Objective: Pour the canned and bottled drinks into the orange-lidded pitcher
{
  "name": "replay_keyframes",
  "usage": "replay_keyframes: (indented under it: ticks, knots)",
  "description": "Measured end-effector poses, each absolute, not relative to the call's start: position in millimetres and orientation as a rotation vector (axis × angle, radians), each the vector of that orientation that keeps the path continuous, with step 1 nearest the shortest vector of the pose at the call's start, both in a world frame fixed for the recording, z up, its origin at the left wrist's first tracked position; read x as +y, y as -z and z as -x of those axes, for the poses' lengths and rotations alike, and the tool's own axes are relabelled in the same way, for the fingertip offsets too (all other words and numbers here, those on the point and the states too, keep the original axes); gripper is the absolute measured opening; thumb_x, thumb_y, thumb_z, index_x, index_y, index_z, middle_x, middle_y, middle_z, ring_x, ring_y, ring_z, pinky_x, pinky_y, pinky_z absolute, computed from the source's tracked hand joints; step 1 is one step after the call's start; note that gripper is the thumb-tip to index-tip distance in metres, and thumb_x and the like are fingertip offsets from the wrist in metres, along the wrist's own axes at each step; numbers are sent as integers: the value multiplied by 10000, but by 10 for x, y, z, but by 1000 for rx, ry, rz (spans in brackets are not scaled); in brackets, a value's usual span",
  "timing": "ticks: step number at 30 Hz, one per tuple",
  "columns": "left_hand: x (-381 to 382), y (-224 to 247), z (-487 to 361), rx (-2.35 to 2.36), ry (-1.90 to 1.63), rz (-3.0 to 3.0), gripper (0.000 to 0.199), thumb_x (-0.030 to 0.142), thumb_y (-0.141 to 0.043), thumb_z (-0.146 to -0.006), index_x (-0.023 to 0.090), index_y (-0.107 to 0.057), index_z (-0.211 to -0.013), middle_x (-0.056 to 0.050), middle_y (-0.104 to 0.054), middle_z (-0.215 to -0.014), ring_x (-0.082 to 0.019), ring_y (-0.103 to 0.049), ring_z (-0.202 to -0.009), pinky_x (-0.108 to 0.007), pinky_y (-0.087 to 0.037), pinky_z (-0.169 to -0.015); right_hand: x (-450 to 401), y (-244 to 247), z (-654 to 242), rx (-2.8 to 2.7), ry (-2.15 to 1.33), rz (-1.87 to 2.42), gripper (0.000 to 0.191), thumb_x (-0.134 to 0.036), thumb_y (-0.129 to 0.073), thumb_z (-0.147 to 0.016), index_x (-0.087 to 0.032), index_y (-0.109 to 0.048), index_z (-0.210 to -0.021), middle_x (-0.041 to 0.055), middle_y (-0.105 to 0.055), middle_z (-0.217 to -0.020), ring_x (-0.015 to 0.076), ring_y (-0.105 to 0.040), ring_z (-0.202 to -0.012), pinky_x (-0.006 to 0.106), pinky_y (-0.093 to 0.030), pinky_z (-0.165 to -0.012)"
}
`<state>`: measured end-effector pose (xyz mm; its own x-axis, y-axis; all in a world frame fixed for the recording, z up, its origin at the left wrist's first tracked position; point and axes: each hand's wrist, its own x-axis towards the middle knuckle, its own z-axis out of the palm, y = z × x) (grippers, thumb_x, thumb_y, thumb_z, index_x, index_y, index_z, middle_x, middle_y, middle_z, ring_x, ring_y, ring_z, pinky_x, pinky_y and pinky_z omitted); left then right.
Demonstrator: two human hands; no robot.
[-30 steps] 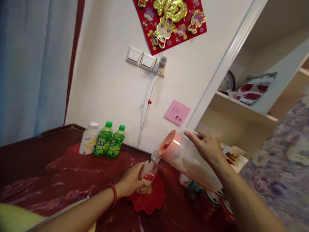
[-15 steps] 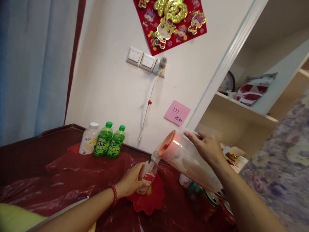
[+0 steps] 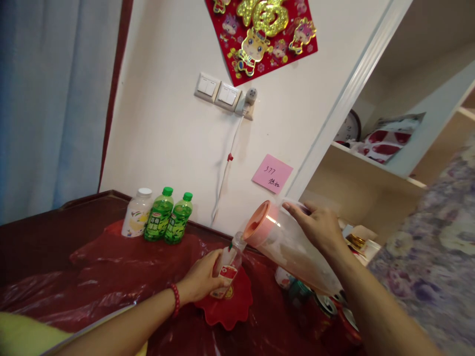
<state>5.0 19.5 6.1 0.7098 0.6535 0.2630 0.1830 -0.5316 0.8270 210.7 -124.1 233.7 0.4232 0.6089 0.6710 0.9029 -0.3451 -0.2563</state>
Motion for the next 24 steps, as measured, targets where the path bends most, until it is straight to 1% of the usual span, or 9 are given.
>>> replay_keyframes:
  ticks: [5, 16, 21, 24]
  knots:
    - [187, -61, -46, 624, -721, -2084, 664, 317, -783, -679, 219, -551, -1293, -83, -649, -1295, -294, -600, -1186, -367, -453, -1015, -1232, -2333, -2117, -1241, 594, 2099, 685, -852, -515, -739, -199, -712, -803, -28, -426, -516, 180, -427, -547, 294, -281, -520]
    - [182, -90, -34, 644, -697, -2093, 663, 305, -777, -667, 247, -545, -1286, -76, -646, -1309, -299, -587, -1219, -364, -448, -1024, -1244, -2339, -2108, -1249, 603, 2096, 694, -865, -513, -743, -202, -710, -788, -28, -402, -503, 183, -420, -537, 298, -280, -515]
    - [187, -86, -33, 642, -699, -2095, 651, 310, -776, -668, 249, -551, -1276, -64, -659, -1284, -291, -603, -1188, -357, -460, -1003, -1238, -2330, -2100, -1252, 612, 2090, 684, -851, -516, -758, -198, -714, -816, -22, -453, -535, 177, -434, -548, 294, -290, -532]
    - [186, -92, -32, 639, -696, -2095, 642, 307, -772, -676, 250, -550, -1276, -62, -660, -1283, -287, -599, -1194, -352, -453, -1016, -1238, -2331, -2096, -1253, 617, 2095, 679, -844, -515, -764, -197, -714, -819, -27, -449, -525, 179, -442, -549, 296, -299, -535]
